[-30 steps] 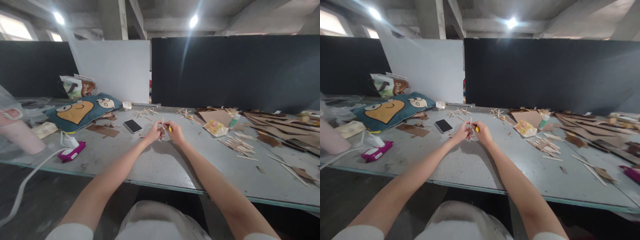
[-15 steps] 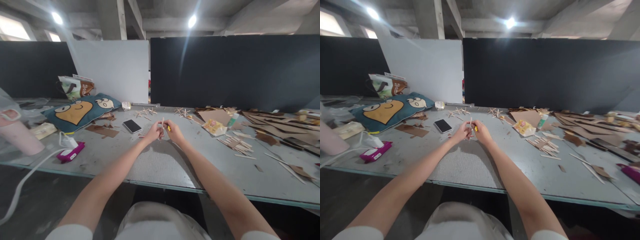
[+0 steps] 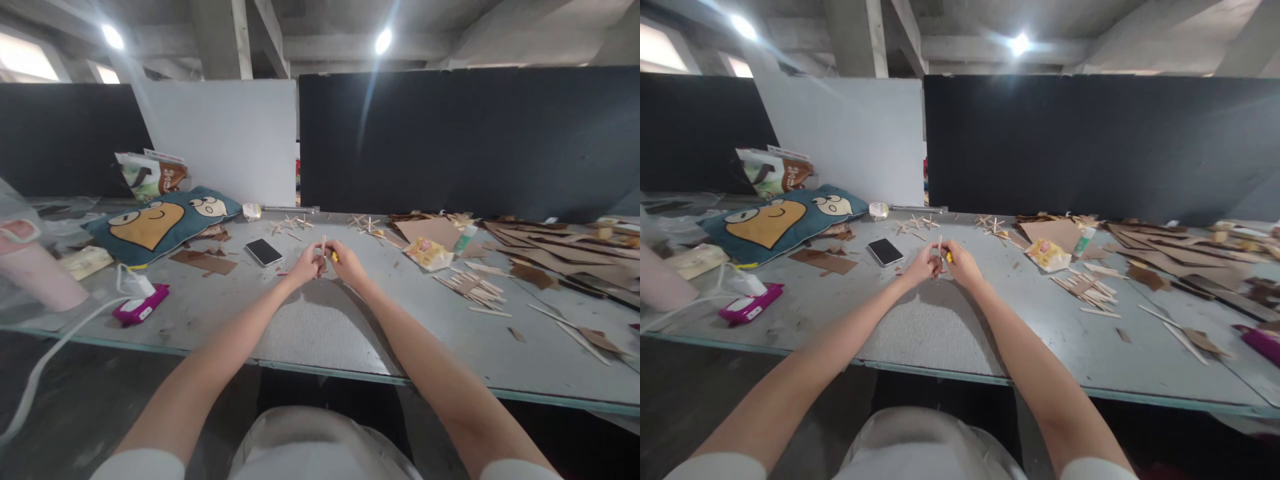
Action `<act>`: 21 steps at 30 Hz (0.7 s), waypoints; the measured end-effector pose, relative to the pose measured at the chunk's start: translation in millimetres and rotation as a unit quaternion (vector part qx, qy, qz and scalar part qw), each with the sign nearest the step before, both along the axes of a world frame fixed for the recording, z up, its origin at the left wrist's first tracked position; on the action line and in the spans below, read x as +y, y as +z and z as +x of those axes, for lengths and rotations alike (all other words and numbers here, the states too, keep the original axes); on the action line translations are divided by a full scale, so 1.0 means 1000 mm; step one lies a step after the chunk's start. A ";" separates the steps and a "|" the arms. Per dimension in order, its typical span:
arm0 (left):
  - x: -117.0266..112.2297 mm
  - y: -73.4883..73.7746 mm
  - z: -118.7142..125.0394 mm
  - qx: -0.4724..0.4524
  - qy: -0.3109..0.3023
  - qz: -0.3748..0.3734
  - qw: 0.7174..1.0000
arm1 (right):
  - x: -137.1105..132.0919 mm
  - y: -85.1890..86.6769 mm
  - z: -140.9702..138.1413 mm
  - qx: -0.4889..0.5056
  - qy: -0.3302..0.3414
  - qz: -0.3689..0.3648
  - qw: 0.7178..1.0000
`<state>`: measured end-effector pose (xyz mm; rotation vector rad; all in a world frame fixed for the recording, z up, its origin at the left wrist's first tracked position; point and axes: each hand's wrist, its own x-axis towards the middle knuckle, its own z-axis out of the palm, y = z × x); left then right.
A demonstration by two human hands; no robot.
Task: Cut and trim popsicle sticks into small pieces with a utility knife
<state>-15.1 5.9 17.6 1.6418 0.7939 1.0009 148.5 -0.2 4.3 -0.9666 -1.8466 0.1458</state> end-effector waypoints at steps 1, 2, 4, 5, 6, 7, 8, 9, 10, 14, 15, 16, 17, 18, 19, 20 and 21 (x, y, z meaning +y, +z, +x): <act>0.000 0.000 0.000 0.000 0.000 0.000 1.000 | 0.000 0.000 0.000 -0.001 -0.001 -0.001 1.000; 0.000 0.000 0.000 0.001 0.000 0.000 1.000 | 0.000 0.000 0.000 -0.002 -0.002 -0.002 1.000; 0.001 -0.001 0.000 0.002 0.001 0.001 1.000 | 0.000 0.000 0.001 -0.003 -0.005 -0.004 1.000; 0.001 -0.001 0.000 0.003 0.001 0.002 1.000 | 0.000 0.000 0.001 -0.004 -0.006 -0.005 1.000; 0.002 -0.001 0.000 0.004 0.001 0.003 1.000 | 0.000 0.001 0.001 -0.005 -0.007 -0.006 1.000; 0.002 -0.001 0.000 0.005 0.002 0.003 1.000 | 0.000 0.001 0.001 -0.005 -0.007 -0.006 1.000; 0.002 -0.002 0.000 0.005 0.003 0.004 1.000 | -0.001 0.001 0.001 -0.006 -0.008 -0.007 1.000; 0.002 -0.002 0.001 0.006 0.004 0.005 1.000 | -0.001 0.001 0.001 -0.007 -0.009 -0.008 1.000; 0.003 -0.002 0.001 0.006 0.005 0.007 1.000 | -0.001 0.001 0.001 -0.009 -0.010 -0.009 1.000; 0.002 -0.003 0.002 0.005 0.009 0.014 1.000 | -0.003 0.001 0.001 -0.017 -0.007 -0.014 1.000; 0.001 -0.003 0.002 0.004 0.010 0.017 1.000 | -0.004 0.002 0.001 -0.020 -0.004 -0.016 1.000; 0.001 -0.002 0.001 0.002 0.011 0.021 1.000 | -0.005 0.002 0.001 -0.023 -0.001 -0.017 1.000; 0.000 -0.002 0.001 0.001 0.012 0.024 1.000 | -0.006 0.003 0.002 -0.026 0.001 -0.018 0.999; -0.001 -0.002 0.001 0.000 0.012 0.028 1.000 | -0.007 0.004 0.002 -0.029 0.003 -0.018 0.999; -0.002 -0.001 0.000 0.000 0.012 0.031 0.999 | -0.008 0.006 0.002 -0.032 0.003 -0.018 0.999; -0.002 -0.001 0.000 0.000 0.011 0.035 0.999 | -0.009 0.007 0.002 -0.034 0.004 -0.017 0.999; -0.003 0.000 0.000 0.001 0.010 0.038 0.999 | -0.009 0.008 0.003 -0.038 0.003 -0.015 0.999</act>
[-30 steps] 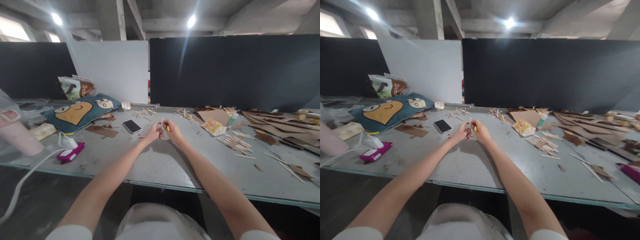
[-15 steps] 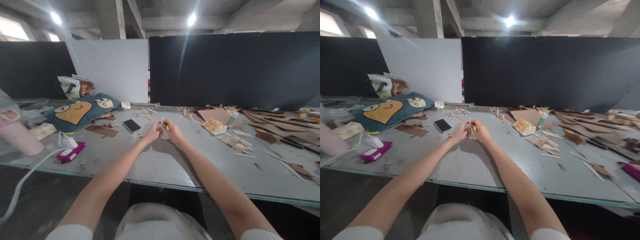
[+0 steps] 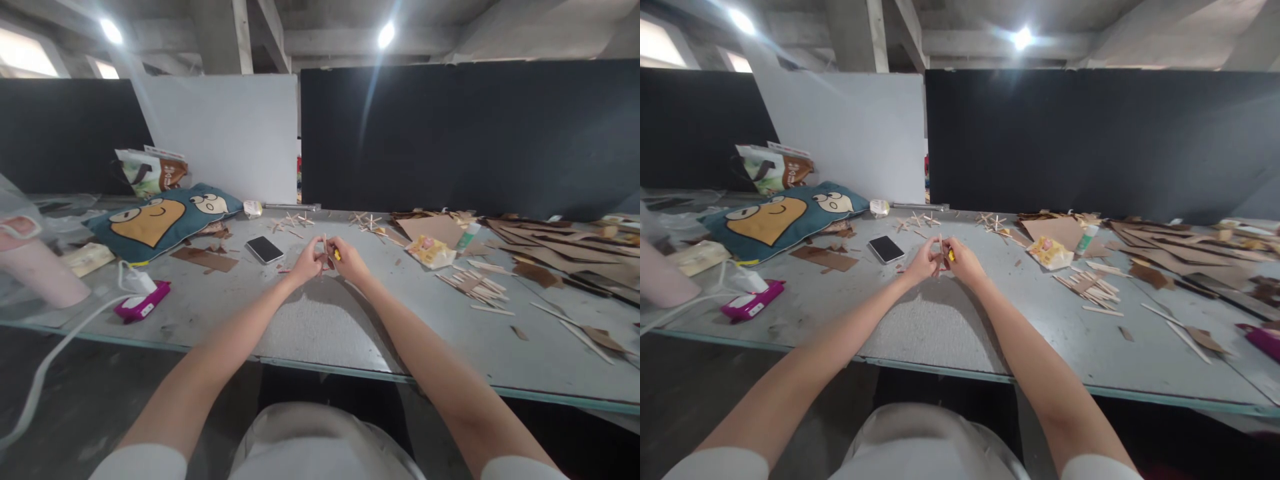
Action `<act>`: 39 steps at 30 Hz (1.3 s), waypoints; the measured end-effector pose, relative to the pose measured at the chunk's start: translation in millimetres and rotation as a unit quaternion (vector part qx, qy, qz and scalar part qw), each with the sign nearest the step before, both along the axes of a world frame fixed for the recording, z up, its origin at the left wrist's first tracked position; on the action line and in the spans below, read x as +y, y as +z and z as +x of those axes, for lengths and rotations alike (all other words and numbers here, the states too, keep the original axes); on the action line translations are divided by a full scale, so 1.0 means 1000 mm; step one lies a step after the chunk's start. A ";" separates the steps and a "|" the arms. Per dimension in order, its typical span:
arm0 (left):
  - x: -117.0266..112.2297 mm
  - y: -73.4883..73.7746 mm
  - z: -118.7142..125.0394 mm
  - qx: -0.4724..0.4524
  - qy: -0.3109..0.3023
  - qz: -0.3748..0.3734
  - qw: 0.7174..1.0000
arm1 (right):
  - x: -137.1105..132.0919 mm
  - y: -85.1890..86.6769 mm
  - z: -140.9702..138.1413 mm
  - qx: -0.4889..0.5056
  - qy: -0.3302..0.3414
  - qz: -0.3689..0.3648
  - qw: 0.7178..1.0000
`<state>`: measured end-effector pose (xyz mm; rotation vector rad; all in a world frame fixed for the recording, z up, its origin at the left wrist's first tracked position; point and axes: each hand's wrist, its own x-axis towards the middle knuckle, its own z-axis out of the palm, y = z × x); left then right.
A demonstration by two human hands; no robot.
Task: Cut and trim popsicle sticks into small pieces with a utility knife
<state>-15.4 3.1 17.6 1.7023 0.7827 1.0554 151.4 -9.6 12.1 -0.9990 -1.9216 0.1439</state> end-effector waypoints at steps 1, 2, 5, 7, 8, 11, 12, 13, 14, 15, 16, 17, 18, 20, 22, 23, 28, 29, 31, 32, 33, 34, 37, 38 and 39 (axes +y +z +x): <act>0.000 0.001 0.000 0.000 -0.001 0.004 1.000 | 0.000 0.001 0.000 -0.004 0.000 0.002 1.000; 0.000 0.001 0.000 -0.001 -0.001 0.008 1.000 | -0.001 0.002 0.001 -0.008 0.000 0.003 1.000; 0.000 0.001 -0.001 -0.006 0.004 0.020 1.000 | -0.001 0.003 0.002 -0.025 -0.001 0.008 1.000; 0.001 0.000 -0.001 -0.007 0.010 0.028 1.000 | -0.001 0.004 0.003 -0.039 -0.004 0.010 0.999; 0.002 0.000 -0.001 -0.007 0.013 0.032 0.999 | -0.002 0.004 0.004 -0.047 -0.006 0.011 0.999; 0.005 -0.002 -0.001 -0.002 0.024 0.046 0.999 | -0.003 0.007 0.006 -0.076 -0.016 0.010 0.997; 0.006 -0.003 -0.002 0.001 0.030 0.051 0.998 | -0.003 0.008 0.007 -0.088 -0.020 0.010 0.996; 0.007 -0.003 -0.003 0.004 0.036 0.057 0.998 | -0.004 0.009 0.007 -0.100 -0.023 0.009 0.995; 0.008 -0.004 -0.004 0.009 0.043 0.063 0.997 | -0.004 0.011 0.008 -0.112 -0.026 0.008 0.993; 0.009 -0.005 -0.005 0.015 0.050 0.069 0.996 | -0.005 0.012 0.008 -0.125 -0.029 0.008 0.992; 0.011 -0.005 -0.006 0.022 0.058 0.075 0.995 | -0.005 0.013 0.008 -0.139 -0.032 0.007 0.990; 0.012 -0.006 -0.007 0.030 0.064 0.081 0.994 | -0.006 0.014 0.008 -0.152 -0.034 0.006 0.988; 0.013 -0.007 -0.008 0.040 0.071 0.088 0.993 | -0.007 0.014 0.008 -0.165 -0.036 0.005 0.986; 0.015 -0.009 -0.010 0.060 0.083 0.105 0.989 | -0.008 0.016 0.007 -0.192 -0.038 0.004 0.981; 0.017 -0.009 -0.011 0.078 0.095 0.128 0.984 | -0.010 0.018 0.006 -0.218 -0.036 0.004 0.975; 0.017 -0.009 -0.012 0.085 0.101 0.143 0.981 | -0.010 0.020 0.006 -0.230 -0.035 0.004 0.973; 0.019 -0.006 -0.015 0.108 0.129 0.227 0.959 | -0.014 0.026 0.007 -0.273 -0.033 0.004 0.961; 0.020 -0.006 -0.015 0.110 0.138 0.239 0.955 | -0.014 0.027 0.007 -0.278 -0.034 0.004 0.960; 0.021 -0.006 -0.016 0.113 0.164 0.257 0.946 | -0.015 0.028 0.007 -0.286 -0.035 0.002 0.957; 0.022 -0.006 -0.017 0.114 0.180 0.262 0.941 | -0.015 0.028 0.007 -0.289 -0.036 0.000 0.957; 0.023 -0.006 -0.017 0.114 0.195 0.266 0.937 | -0.015 0.027 0.006 -0.292 -0.038 -0.002 0.956; 0.024 -0.006 -0.017 0.115 0.206 0.269 0.934 | -0.015 0.027 0.006 -0.294 -0.040 -0.004 0.955; 0.025 -0.004 -0.018 0.122 0.213 0.275 0.929 | -0.015 0.025 0.005 -0.294 -0.048 -0.012 0.955; 0.024 -0.003 -0.017 0.126 0.208 0.276 0.930 | -0.014 0.024 0.005 -0.293 -0.052 -0.015 0.955; 0.023 -0.002 -0.017 0.130 0.201 0.276 0.931 | -0.014 0.024 0.005 -0.291 -0.057 -0.018 0.955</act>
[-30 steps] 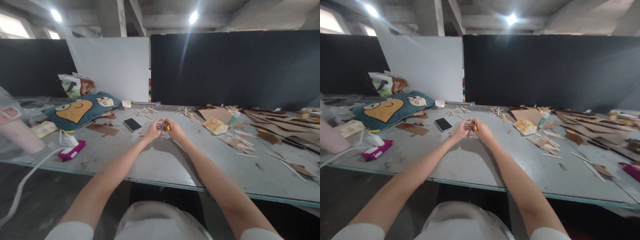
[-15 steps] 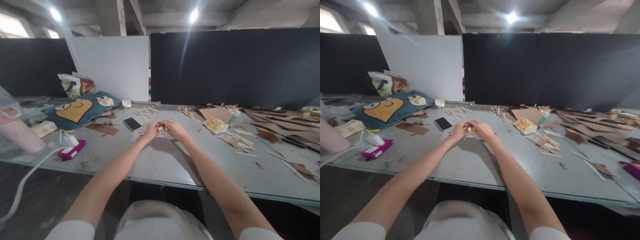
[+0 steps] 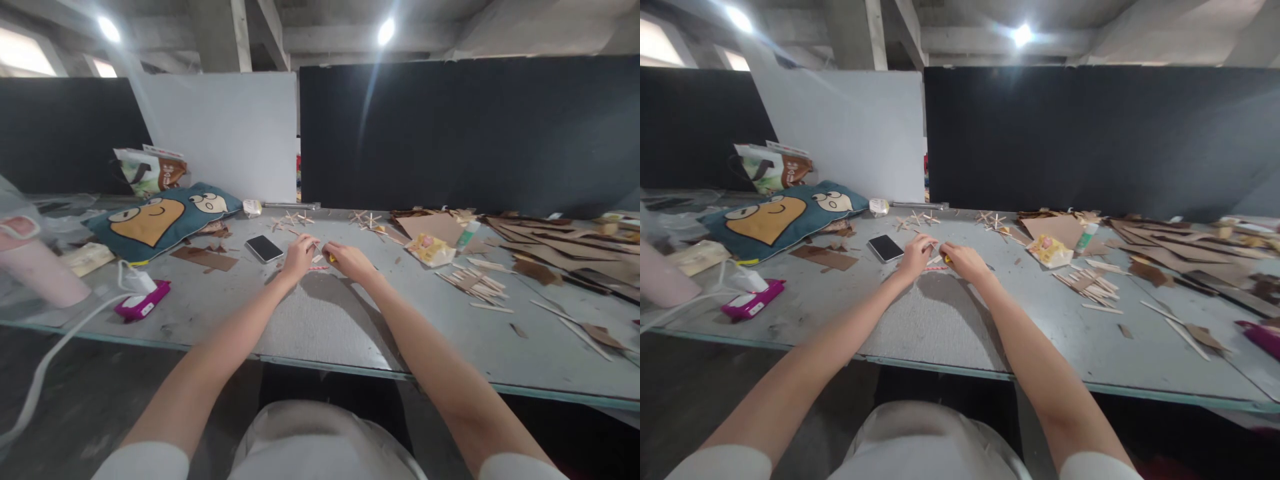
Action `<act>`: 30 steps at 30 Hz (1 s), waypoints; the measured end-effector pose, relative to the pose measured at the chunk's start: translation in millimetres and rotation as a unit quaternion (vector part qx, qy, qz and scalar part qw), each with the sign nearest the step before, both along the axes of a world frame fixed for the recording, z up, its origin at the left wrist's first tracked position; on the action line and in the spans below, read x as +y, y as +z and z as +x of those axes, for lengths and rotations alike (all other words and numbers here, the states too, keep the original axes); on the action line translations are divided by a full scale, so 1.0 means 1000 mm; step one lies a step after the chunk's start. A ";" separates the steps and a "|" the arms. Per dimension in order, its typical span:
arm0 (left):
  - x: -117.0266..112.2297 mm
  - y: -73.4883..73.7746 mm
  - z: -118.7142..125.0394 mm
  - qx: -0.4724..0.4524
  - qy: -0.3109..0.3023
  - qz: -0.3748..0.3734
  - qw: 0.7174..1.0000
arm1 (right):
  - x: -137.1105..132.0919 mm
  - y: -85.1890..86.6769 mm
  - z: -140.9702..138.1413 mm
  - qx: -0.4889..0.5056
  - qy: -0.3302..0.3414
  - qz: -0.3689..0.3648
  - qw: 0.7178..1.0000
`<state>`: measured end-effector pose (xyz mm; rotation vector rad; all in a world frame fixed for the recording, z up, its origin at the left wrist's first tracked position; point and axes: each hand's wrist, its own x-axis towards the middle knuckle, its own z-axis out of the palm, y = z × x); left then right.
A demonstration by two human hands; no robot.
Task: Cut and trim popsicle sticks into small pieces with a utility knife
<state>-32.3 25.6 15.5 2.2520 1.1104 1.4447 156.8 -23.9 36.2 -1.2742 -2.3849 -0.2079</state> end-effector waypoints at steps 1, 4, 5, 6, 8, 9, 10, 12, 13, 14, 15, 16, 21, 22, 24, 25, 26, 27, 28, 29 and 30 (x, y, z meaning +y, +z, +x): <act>-0.002 0.000 0.001 0.006 -0.006 -0.004 1.000 | 0.000 0.000 0.001 0.002 -0.006 -0.001 1.000; -0.009 0.000 0.005 0.021 -0.023 -0.025 0.999 | 0.000 0.000 0.003 0.006 -0.024 -0.004 1.000; -0.012 -0.001 0.007 0.025 -0.030 -0.034 0.999 | 0.000 0.000 0.004 0.006 -0.029 -0.005 1.000; -0.014 -0.002 0.009 0.027 -0.036 -0.043 0.998 | 0.000 0.000 0.004 0.007 -0.034 -0.005 0.999; -0.016 -0.004 0.013 0.025 -0.043 -0.061 0.997 | 0.000 0.000 0.005 0.009 -0.042 -0.006 0.999; -0.016 -0.005 0.014 0.020 -0.043 -0.068 0.997 | 0.000 0.000 0.004 0.009 -0.047 -0.005 0.999; -0.016 -0.006 0.015 0.014 -0.041 -0.075 0.996 | 0.001 -0.001 0.004 0.010 -0.051 -0.005 0.999; -0.014 -0.005 0.016 0.005 -0.038 -0.085 0.996 | 0.002 -0.002 0.003 0.012 -0.058 -0.004 0.998; -0.013 -0.005 0.015 0.003 -0.038 -0.090 0.995 | 0.002 -0.003 0.002 0.013 -0.061 -0.004 0.998; -0.012 -0.004 0.015 0.004 -0.040 -0.095 0.995 | 0.003 -0.004 0.001 0.014 -0.064 -0.003 0.998; -0.012 -0.003 0.014 0.005 -0.043 -0.099 0.994 | 0.004 -0.006 0.001 0.015 -0.066 -0.003 0.998; -0.012 -0.002 0.012 0.006 -0.048 -0.102 0.994 | 0.005 -0.007 0.000 0.017 -0.068 -0.002 0.998; -0.015 -0.001 0.010 -0.001 -0.073 -0.106 0.992 | 0.009 -0.011 0.000 0.033 -0.078 0.004 0.996; -0.015 -0.001 0.010 -0.006 -0.075 -0.106 0.991 | 0.010 -0.012 0.000 0.038 -0.081 0.006 0.996; -0.015 -0.002 0.012 -0.022 -0.072 -0.109 0.991 | 0.012 -0.013 0.003 0.051 -0.089 0.010 0.995; -0.015 -0.002 0.014 -0.032 -0.067 -0.111 0.991 | 0.013 -0.014 0.004 0.058 -0.092 0.012 0.994; -0.014 -0.003 0.015 -0.044 -0.061 -0.114 0.991 | 0.014 -0.015 0.005 0.065 -0.095 0.015 0.993; -0.013 -0.003 0.016 -0.055 -0.055 -0.119 0.990 | 0.014 -0.015 0.007 0.072 -0.096 0.018 0.993; -0.012 -0.003 0.017 -0.067 -0.050 -0.124 0.989 | 0.015 -0.015 0.008 0.078 -0.096 0.020 0.992; -0.011 -0.003 0.017 -0.078 -0.047 -0.130 0.987 | 0.015 -0.016 0.009 0.083 -0.092 0.023 0.992; -0.009 -0.004 0.017 -0.089 -0.045 -0.136 0.986 | 0.015 -0.015 0.009 0.086 -0.086 0.025 0.992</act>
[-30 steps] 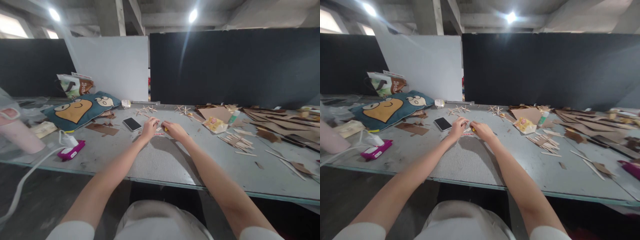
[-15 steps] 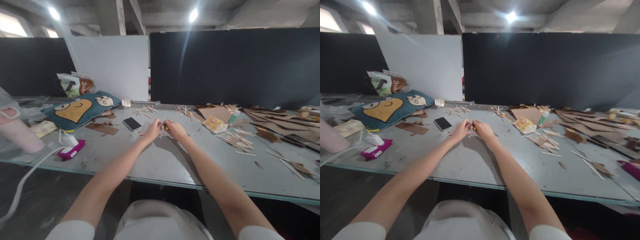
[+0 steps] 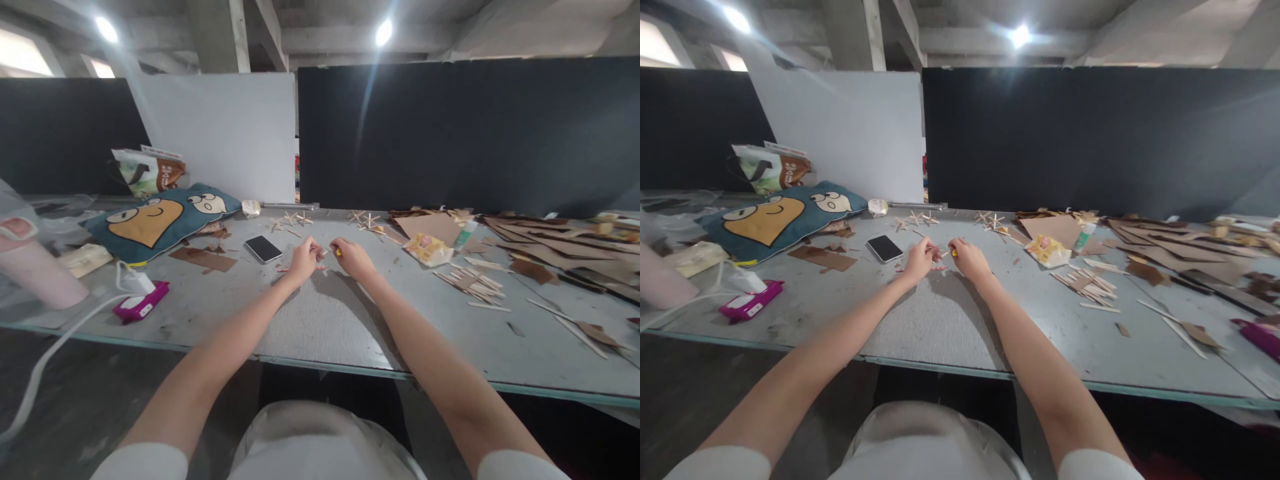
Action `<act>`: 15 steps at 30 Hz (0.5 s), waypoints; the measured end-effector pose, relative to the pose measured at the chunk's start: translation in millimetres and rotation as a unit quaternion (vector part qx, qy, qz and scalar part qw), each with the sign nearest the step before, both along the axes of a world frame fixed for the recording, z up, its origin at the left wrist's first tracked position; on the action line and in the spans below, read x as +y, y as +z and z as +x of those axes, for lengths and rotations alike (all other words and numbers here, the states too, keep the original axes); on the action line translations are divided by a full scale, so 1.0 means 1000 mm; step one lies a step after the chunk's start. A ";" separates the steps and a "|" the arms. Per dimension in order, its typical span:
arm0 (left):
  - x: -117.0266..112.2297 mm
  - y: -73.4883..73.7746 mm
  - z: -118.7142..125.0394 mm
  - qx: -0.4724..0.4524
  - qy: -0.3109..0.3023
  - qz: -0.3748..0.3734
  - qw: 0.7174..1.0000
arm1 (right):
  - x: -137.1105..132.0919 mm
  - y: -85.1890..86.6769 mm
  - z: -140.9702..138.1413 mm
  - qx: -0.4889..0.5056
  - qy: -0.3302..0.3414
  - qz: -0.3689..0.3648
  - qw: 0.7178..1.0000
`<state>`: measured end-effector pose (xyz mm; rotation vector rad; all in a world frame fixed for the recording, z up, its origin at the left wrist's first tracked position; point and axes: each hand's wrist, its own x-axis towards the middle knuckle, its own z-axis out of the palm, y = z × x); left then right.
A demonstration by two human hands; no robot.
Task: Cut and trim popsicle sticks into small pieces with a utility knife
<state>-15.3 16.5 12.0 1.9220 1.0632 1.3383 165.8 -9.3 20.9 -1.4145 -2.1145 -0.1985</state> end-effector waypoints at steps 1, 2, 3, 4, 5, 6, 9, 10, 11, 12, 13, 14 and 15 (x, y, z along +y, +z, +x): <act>0.001 0.000 0.000 -0.009 0.002 -0.006 1.000 | 0.000 0.000 0.000 0.002 0.008 0.003 1.000; 0.003 0.000 -0.001 -0.018 0.002 -0.010 1.000 | -0.001 0.001 -0.001 0.003 0.018 0.007 1.000; 0.004 0.000 -0.002 -0.026 0.003 -0.014 1.000 | -0.002 0.001 -0.002 0.003 0.028 0.010 1.000; 0.004 0.001 -0.003 -0.033 0.003 -0.017 0.999 | -0.003 0.001 -0.003 0.003 0.039 0.014 0.999; 0.005 0.001 -0.003 -0.039 0.004 -0.019 0.999 | -0.004 0.001 -0.004 0.003 0.048 0.017 0.999; 0.005 0.001 -0.004 -0.044 0.003 -0.021 0.999 | -0.004 0.001 -0.005 0.002 0.056 0.020 0.998; 0.006 0.000 -0.003 -0.056 0.000 -0.025 0.998 | -0.005 0.000 -0.006 0.002 0.070 0.026 0.997; 0.006 -0.001 -0.003 -0.059 -0.001 -0.026 0.998 | -0.005 -0.001 -0.006 0.003 0.070 0.028 0.997; 0.006 -0.001 -0.002 -0.062 -0.002 -0.027 0.998 | -0.004 -0.001 -0.006 0.005 0.070 0.030 0.997; 0.006 -0.002 -0.002 -0.064 -0.003 -0.027 0.998 | -0.003 -0.002 -0.005 0.007 0.070 0.031 0.997; 0.006 -0.002 -0.001 -0.065 -0.004 -0.027 0.997 | -0.003 -0.003 -0.005 0.009 0.069 0.033 0.997; 0.006 -0.002 -0.001 -0.066 -0.004 -0.027 0.997 | -0.002 -0.003 -0.005 0.012 0.070 0.034 0.997; 0.006 -0.003 -0.001 -0.066 -0.004 -0.027 0.997 | -0.002 -0.003 -0.005 0.015 0.070 0.036 0.997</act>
